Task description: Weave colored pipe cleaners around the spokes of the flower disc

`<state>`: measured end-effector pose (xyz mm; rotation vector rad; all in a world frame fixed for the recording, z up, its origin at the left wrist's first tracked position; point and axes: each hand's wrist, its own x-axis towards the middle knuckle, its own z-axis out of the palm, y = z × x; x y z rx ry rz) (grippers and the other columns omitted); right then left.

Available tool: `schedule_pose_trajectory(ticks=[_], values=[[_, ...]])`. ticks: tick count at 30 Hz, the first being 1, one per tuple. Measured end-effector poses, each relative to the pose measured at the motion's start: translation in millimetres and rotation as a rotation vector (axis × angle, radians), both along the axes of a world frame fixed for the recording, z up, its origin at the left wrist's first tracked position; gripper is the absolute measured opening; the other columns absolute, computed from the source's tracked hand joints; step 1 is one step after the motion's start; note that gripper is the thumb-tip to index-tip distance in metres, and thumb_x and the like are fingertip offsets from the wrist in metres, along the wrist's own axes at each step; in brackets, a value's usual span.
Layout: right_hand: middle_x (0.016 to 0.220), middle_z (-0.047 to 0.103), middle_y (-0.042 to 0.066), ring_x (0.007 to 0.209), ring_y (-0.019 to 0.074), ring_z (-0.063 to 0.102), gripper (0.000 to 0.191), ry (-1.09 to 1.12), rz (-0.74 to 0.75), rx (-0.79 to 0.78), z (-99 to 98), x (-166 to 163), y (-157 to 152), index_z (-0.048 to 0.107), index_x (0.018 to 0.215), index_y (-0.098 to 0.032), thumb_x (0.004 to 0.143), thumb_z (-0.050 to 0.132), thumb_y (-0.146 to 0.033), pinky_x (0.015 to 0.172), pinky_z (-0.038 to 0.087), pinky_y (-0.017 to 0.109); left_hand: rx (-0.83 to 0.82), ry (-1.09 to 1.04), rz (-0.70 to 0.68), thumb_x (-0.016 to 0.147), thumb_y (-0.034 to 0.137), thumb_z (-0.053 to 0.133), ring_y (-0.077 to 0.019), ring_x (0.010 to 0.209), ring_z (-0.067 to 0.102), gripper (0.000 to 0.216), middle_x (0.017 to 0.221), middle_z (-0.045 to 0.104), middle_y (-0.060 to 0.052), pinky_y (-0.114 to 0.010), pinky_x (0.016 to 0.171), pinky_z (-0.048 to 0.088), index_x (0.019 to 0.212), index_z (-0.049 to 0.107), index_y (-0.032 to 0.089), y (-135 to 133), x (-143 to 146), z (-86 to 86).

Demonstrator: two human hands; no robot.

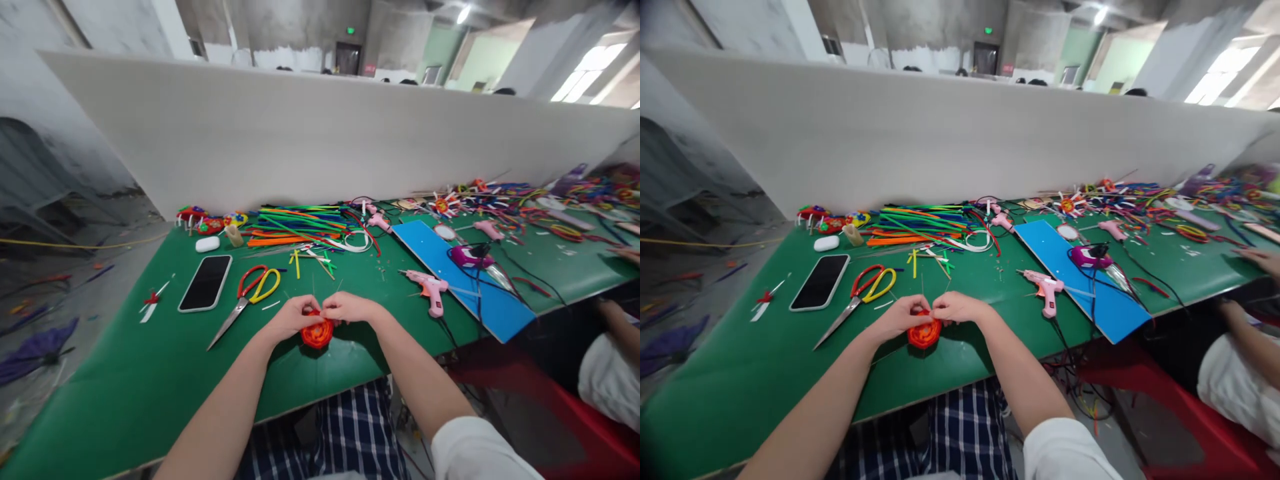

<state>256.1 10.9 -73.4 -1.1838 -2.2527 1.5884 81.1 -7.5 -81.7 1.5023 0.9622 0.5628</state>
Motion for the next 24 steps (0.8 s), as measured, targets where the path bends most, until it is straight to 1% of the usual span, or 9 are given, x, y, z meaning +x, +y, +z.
schedule_pose_trajectory(ticks=[2,5,8,10,12,16,19,21,24], values=[[0.049,0.048,-0.003,0.043,0.0056,0.045,0.017,0.027,0.006,0.008,6.1,3,-8,0.05,0.062,-0.014,0.069,0.043,-0.027,0.038,0.033,0.014,-0.05,-0.034,-0.061,0.061,0.03,0.059,-0.0089,0.058,0.049,0.023,0.062,0.053,0.002,-0.02,0.054,0.037,0.074,0.049,0.013,-1,0,4.9],[0.045,0.043,-0.005,0.042,0.0047,0.041,0.018,0.086,-0.073,0.032,11.1,6,-19,0.049,0.058,-0.013,0.07,0.043,-0.025,0.039,0.03,0.015,-0.129,-0.092,-0.119,0.062,0.032,0.059,-0.0083,0.059,0.049,0.024,0.064,0.053,0.001,-0.019,0.055,0.037,0.075,0.05,0.014,-4,-1,11.8],[0.043,0.039,-0.006,0.041,0.0043,0.039,0.02,0.142,-0.156,0.059,11.2,6,-27,0.048,0.055,-0.013,0.07,0.042,-0.025,0.04,0.029,0.016,-0.217,-0.105,-0.12,0.065,0.034,0.057,-0.0076,0.057,0.048,0.027,0.066,0.053,0.001,-0.018,0.051,0.035,0.082,0.051,0.015,-4,-4,14.2],[0.043,0.039,-0.006,0.04,0.0042,0.037,0.021,0.161,-0.209,0.056,9.0,5,-31,0.046,0.054,-0.014,0.071,0.042,-0.026,0.04,0.028,0.016,-0.24,-0.086,-0.108,0.064,0.036,0.057,-0.0077,0.056,0.048,0.03,0.068,0.054,0.0,-0.018,0.05,0.034,0.085,0.051,0.015,-4,-5,13.0],[0.041,0.039,-0.006,0.039,0.0039,0.036,0.022,0.156,-0.235,0.031,5.9,4,-34,0.045,0.053,-0.014,0.071,0.042,-0.027,0.039,0.026,0.016,-0.224,-0.072,-0.103,0.063,0.036,0.058,-0.0079,0.056,0.048,0.03,0.067,0.054,0.0,-0.018,0.05,0.034,0.083,0.053,0.014,-4,-7,10.9],[0.038,0.038,-0.006,0.036,0.0034,0.032,0.027,0.174,-0.227,-0.047,-0.7,-1,-43,0.043,0.05,-0.013,0.071,0.044,-0.031,0.038,0.022,0.017,-0.178,-0.067,-0.122,0.06,0.035,0.06,-0.0083,0.055,0.048,0.029,0.063,0.055,0.0,-0.019,0.051,0.035,0.076,0.056,0.012,-4,-8,6.2],[0.037,0.033,-0.008,0.036,0.0032,0.026,0.027,0.228,-0.317,-0.087,-5.9,-6,-51,0.041,0.049,-0.014,0.07,0.044,-0.032,0.037,0.018,0.018,-0.167,-0.072,-0.129,0.059,0.034,0.061,-0.0086,0.055,0.049,0.029,0.065,0.056,-0.001,-0.02,0.052,0.036,0.076,0.058,0.011,-5,-8,2.8],[0.037,0.029,-0.008,0.037,0.0031,0.023,0.026,0.23,-0.378,-0.059,-9.8,-11,-56,0.042,0.049,-0.014,0.068,0.045,-0.031,0.038,0.017,0.018,-0.14,-0.066,-0.128,0.059,0.034,0.06,-0.0085,0.055,0.049,0.027,0.064,0.056,-0.001,-0.02,0.052,0.036,0.073,0.058,0.011,-6,-9,1.4],[0.039,0.03,-0.008,0.037,0.0031,0.024,0.025,0.215,-0.443,0.029,-15.6,-17,-63,0.042,0.048,-0.013,0.068,0.045,-0.029,0.038,0.016,0.018,-0.061,-0.065,-0.149,0.06,0.033,0.059,-0.0076,0.054,0.047,0.025,0.061,0.054,0.0,-0.019,0.052,0.035,0.069,0.058,0.011,-7,-11,0.9]])
